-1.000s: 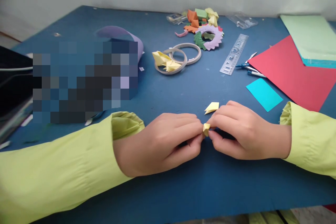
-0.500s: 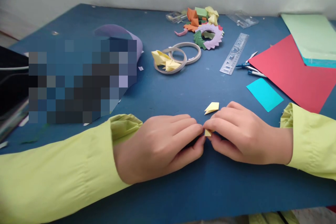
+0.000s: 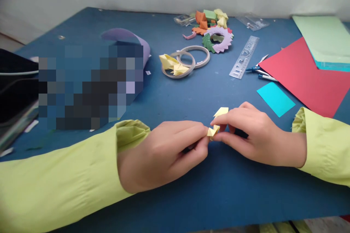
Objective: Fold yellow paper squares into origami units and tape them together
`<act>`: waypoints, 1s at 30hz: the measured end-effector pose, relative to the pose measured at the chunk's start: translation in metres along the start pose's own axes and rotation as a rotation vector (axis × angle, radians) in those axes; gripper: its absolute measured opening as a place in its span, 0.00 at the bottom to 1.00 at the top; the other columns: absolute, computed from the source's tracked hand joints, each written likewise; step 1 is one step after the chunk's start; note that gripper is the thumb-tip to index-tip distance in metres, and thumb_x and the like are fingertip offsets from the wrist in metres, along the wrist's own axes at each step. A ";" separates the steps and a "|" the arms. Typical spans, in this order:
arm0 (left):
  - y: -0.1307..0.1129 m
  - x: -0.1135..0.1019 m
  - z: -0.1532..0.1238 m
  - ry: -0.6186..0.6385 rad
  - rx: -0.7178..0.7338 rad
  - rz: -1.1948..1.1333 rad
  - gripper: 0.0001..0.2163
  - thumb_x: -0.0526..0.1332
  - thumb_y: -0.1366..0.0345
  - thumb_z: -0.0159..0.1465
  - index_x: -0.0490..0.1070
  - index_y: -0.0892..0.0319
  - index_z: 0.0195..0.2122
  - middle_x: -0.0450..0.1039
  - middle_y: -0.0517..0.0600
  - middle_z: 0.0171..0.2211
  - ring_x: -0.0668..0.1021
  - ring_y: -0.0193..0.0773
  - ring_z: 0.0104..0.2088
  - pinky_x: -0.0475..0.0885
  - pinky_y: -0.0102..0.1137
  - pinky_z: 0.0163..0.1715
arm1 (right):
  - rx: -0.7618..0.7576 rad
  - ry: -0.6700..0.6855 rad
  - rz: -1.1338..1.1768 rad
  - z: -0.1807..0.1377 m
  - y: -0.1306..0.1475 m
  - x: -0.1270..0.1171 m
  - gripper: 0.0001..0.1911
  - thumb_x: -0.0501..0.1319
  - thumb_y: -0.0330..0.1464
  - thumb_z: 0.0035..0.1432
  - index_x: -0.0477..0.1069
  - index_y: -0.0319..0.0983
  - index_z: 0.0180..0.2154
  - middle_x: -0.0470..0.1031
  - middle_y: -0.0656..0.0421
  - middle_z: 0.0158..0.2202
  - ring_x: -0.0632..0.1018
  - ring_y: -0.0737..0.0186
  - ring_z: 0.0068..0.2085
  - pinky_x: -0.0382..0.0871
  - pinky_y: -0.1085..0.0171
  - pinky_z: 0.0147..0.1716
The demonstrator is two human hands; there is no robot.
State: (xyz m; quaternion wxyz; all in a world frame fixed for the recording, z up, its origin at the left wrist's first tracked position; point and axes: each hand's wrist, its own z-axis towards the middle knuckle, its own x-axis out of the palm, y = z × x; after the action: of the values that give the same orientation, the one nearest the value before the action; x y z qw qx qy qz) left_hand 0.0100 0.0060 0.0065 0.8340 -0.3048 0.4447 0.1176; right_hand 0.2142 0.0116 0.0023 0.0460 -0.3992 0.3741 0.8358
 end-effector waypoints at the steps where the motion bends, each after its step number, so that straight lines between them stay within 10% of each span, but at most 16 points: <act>1: 0.000 -0.001 0.001 0.006 -0.018 -0.035 0.13 0.50 0.74 0.62 0.60 0.60 0.20 0.57 0.42 0.17 0.58 0.29 0.19 0.56 0.28 0.20 | -0.004 0.009 0.028 0.000 -0.001 0.000 0.08 0.59 0.28 0.61 0.67 0.38 0.43 0.76 0.61 0.35 0.74 0.71 0.34 0.65 0.66 0.38; 9: -0.004 -0.011 0.009 0.117 -0.238 -0.383 0.12 0.49 0.74 0.61 0.64 0.61 0.22 0.57 0.40 0.17 0.59 0.26 0.17 0.57 0.22 0.19 | 0.036 0.000 0.193 0.003 -0.003 -0.002 0.10 0.58 0.26 0.60 0.67 0.41 0.44 0.76 0.61 0.37 0.73 0.71 0.36 0.66 0.67 0.38; 21: -0.011 -0.002 -0.006 0.095 0.006 0.107 0.11 0.51 0.68 0.63 0.66 0.60 0.24 0.65 0.46 0.19 0.67 0.33 0.21 0.60 0.29 0.20 | -0.418 0.044 -0.424 -0.001 0.005 -0.002 0.04 0.56 0.27 0.59 0.67 0.33 0.37 0.74 0.55 0.27 0.71 0.63 0.28 0.64 0.60 0.28; 30: -0.004 0.002 -0.005 0.078 -0.010 0.188 0.13 0.49 0.71 0.63 0.65 0.60 0.22 0.63 0.45 0.18 0.66 0.33 0.20 0.60 0.30 0.21 | -0.256 -0.023 -0.401 0.001 -0.004 0.000 0.07 0.55 0.28 0.61 0.67 0.33 0.41 0.74 0.55 0.30 0.70 0.63 0.29 0.62 0.61 0.29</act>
State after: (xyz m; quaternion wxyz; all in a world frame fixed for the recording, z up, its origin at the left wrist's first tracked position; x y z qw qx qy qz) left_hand 0.0098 -0.0007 0.0043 0.7998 -0.2702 0.5029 0.1857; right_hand 0.2152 0.0159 0.0005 0.1643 -0.4584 0.1780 0.8551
